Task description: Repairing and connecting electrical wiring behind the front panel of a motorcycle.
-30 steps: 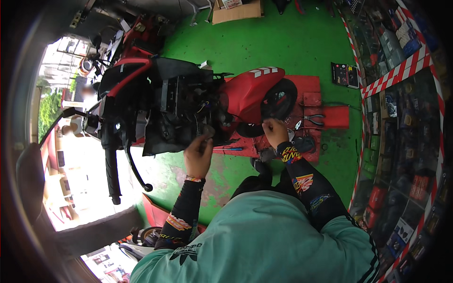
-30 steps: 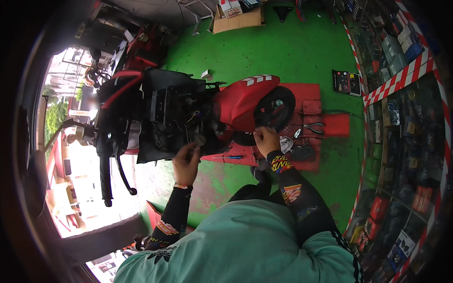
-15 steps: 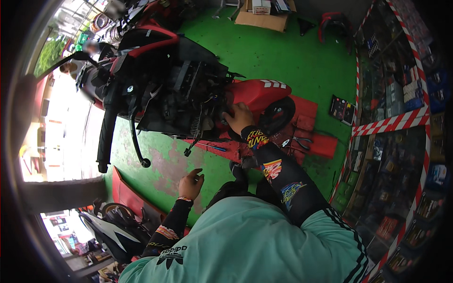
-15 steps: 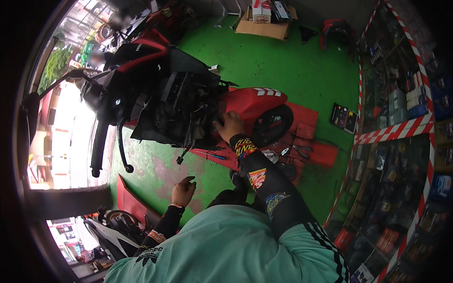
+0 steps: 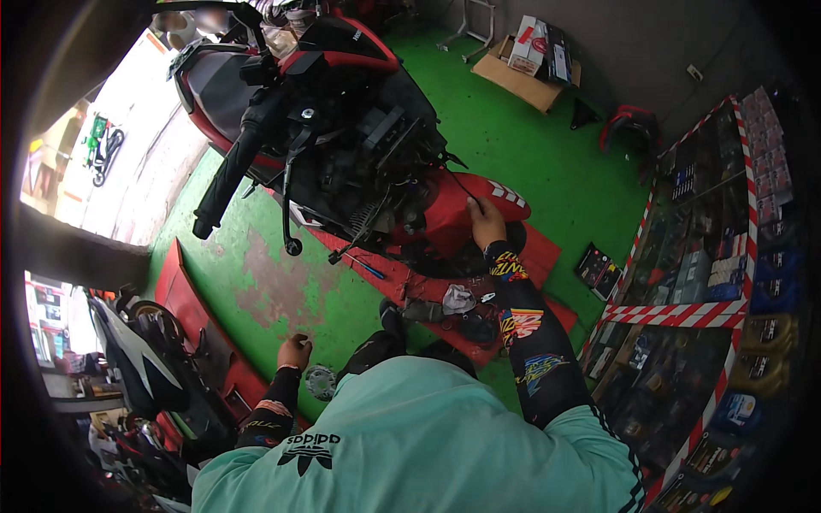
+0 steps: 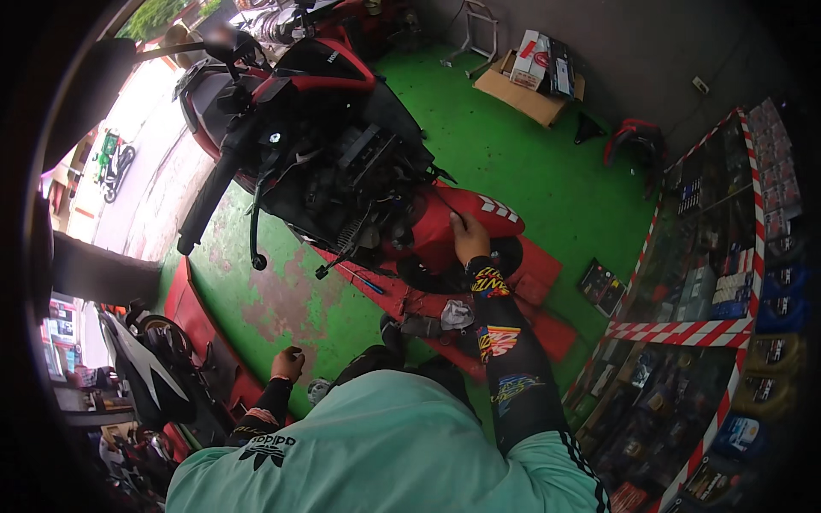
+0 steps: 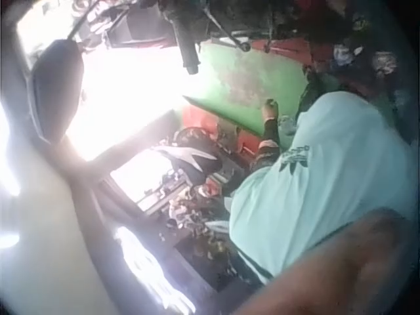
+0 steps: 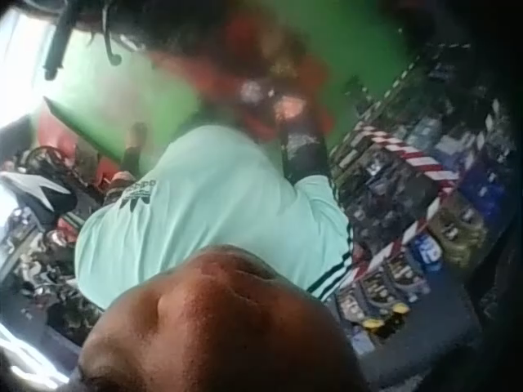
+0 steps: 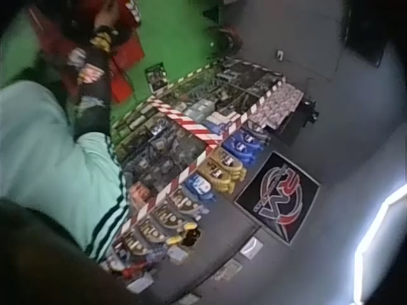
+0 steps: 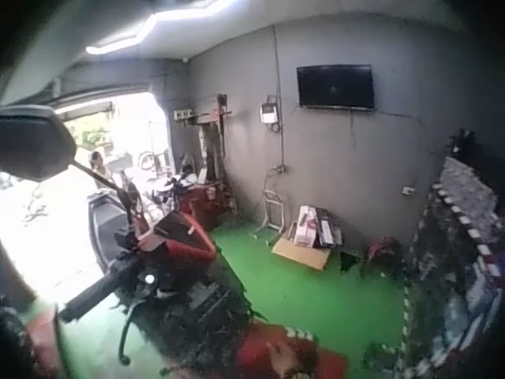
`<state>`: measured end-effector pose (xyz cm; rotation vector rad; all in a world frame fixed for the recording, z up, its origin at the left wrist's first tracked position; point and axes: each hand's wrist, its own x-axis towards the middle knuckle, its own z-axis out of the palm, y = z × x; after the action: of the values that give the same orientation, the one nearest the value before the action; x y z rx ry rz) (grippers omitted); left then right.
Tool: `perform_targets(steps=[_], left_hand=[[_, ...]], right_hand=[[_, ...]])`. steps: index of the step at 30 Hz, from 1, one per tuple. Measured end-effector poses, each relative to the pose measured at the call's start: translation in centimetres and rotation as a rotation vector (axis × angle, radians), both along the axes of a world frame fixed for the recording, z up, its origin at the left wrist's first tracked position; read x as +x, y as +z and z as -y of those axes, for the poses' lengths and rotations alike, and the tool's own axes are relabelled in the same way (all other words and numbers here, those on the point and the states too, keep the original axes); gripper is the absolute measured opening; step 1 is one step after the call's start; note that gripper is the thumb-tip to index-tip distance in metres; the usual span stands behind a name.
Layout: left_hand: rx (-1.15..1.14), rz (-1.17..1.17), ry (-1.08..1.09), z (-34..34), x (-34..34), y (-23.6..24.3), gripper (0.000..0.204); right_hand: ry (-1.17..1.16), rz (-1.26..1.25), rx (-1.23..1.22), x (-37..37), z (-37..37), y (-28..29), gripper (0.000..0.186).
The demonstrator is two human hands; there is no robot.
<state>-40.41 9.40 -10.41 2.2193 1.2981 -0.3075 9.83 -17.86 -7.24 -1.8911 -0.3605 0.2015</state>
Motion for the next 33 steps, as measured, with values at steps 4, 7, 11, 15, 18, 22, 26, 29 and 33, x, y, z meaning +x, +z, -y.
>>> perform_targets(steps=[4,7,11,15,18,22,26,29,33], left_hand=[[-0.011,0.04,0.042,1.5,1.1,-0.7,0.035],[-0.021,0.093,0.035,2.7,3.0,-0.6,0.037],[-0.036,0.177,0.019,4.6,6.0,1.0,0.039],[-0.08,0.26,0.018,6.2,9.2,3.7,0.037],[-0.126,0.362,0.016,6.9,12.0,5.5,0.035],[-0.159,0.551,-0.108,6.6,15.3,7.2,0.034],[-0.385,0.565,-0.268,6.4,19.3,8.5,0.032],[-0.525,0.547,-0.436,7.4,22.9,8.3,0.034],[-0.646,0.428,-0.655,9.9,26.4,5.1,0.041]], right_hand=[[0.134,-0.054,-0.113,-0.2,0.6,-0.6,0.038],[0.212,-0.173,-0.08,-0.8,-0.1,-1.5,0.033],[0.316,-0.194,0.077,-1.4,-1.1,-3.1,0.038],[0.348,-0.21,0.036,-1.3,-2.0,-3.8,0.037],[0.334,-0.282,0.101,-1.3,-2.5,-2.8,0.036],[0.332,-0.614,0.137,-1.0,-1.5,0.0,0.032],[0.373,-0.647,0.198,-1.8,-0.2,1.8,0.031],[0.502,-0.69,0.302,-3.8,1.6,2.1,0.033],[0.574,-0.724,0.239,-8.0,3.8,0.8,0.028]])
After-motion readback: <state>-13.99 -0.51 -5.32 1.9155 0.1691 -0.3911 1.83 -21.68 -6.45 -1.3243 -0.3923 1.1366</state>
